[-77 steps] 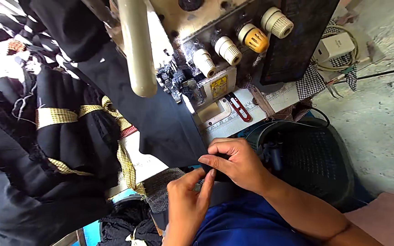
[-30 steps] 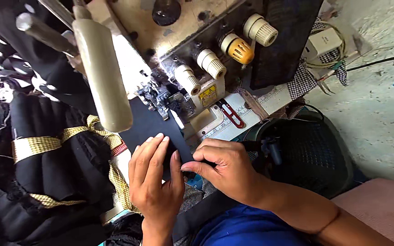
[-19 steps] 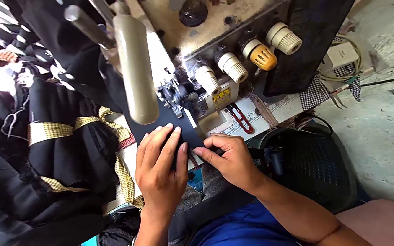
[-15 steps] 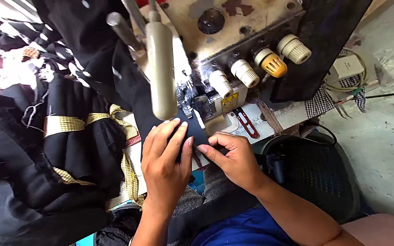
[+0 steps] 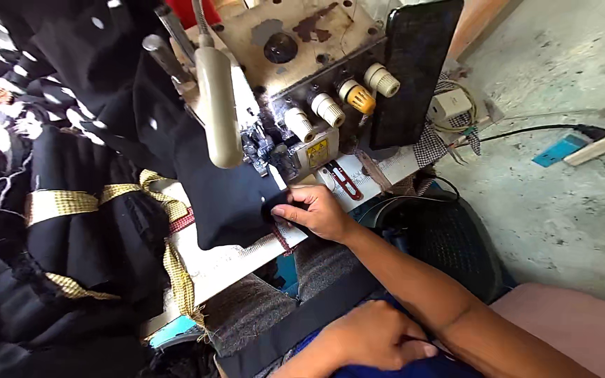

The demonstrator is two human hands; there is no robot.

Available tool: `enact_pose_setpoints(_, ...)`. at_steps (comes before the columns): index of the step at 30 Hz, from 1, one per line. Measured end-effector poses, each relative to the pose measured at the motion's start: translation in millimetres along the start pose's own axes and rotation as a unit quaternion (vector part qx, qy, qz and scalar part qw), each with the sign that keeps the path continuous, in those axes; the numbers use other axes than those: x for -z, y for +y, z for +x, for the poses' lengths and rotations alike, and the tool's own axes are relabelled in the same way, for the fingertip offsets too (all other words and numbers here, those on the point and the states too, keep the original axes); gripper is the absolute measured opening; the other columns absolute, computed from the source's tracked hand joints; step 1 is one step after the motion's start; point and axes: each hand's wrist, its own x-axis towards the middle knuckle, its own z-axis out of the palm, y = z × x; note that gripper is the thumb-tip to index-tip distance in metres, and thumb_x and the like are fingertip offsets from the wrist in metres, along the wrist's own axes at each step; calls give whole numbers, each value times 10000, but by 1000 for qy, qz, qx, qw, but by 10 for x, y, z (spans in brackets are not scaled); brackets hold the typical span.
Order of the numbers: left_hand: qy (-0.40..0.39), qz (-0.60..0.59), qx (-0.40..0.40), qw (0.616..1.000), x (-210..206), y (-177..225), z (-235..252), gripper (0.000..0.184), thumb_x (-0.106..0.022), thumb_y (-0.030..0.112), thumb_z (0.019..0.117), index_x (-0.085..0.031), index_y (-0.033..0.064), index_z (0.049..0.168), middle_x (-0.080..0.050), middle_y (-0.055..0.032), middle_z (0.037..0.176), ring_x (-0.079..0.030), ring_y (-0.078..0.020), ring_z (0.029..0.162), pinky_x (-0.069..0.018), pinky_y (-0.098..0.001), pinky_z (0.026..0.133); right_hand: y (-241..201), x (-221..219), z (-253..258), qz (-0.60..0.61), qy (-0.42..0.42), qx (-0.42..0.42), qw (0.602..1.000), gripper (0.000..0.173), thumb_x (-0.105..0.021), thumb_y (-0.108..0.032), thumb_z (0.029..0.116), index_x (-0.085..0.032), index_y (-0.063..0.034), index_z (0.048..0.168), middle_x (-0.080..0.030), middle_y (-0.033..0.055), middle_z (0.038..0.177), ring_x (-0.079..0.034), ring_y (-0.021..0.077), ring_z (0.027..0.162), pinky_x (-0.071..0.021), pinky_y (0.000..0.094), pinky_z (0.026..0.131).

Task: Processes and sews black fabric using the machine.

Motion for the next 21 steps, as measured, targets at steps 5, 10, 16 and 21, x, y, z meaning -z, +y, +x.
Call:
enact_pose_setpoints(5, -211, -10, 14, 977, -337, 51, 392, 484, -455, 331, 1099, -735, -14, 904, -688, -183, 810, -676, -346, 857, -504, -553, 825, 5, -31, -19, 5, 10, -8, 1000, 209, -695, -132, 974, -693, 24, 836, -666, 80, 766, -642, 118, 654, -572, 281, 613)
enact_pose_setpoints(10, -237, 0, 51, 970, -349, 186, 417, 526, -434, 360, 1104, -715, -30, 888, -674, -194, 826, -658, -351, 861, -490, -551, 809, -10, -52, -44, 5, 23, 3, 1000, 243, -682, -139, 985, -667, 16, 799, -650, 70, 705, -636, 116, 625, -560, 280, 598)
enact_pose_setpoints(16, -215, -23, 14, 976, -416, 249, 418, 428, -426, 239, 1105, -721, -47, 983, -693, -200, 872, -669, -323, 887, -493, -499, 836, -15, -60, -46, -8, 11, -8, 1000, 266, -641, -177, 1016, -695, 15, 840, -676, 64, 716, -652, 112, 624, -575, 277, 609)
enact_pose_setpoints(21, -224, 33, 24, 974, -358, 288, 382, 441, -436, 290, 1102, -731, -10, 971, -702, -184, 883, -673, -337, 907, -494, -535, 843, -41, -56, -46, -17, 11, -15, 1000, 291, -638, -187, 1018, -677, 8, 805, -671, 55, 711, -651, 100, 648, -564, 268, 636)
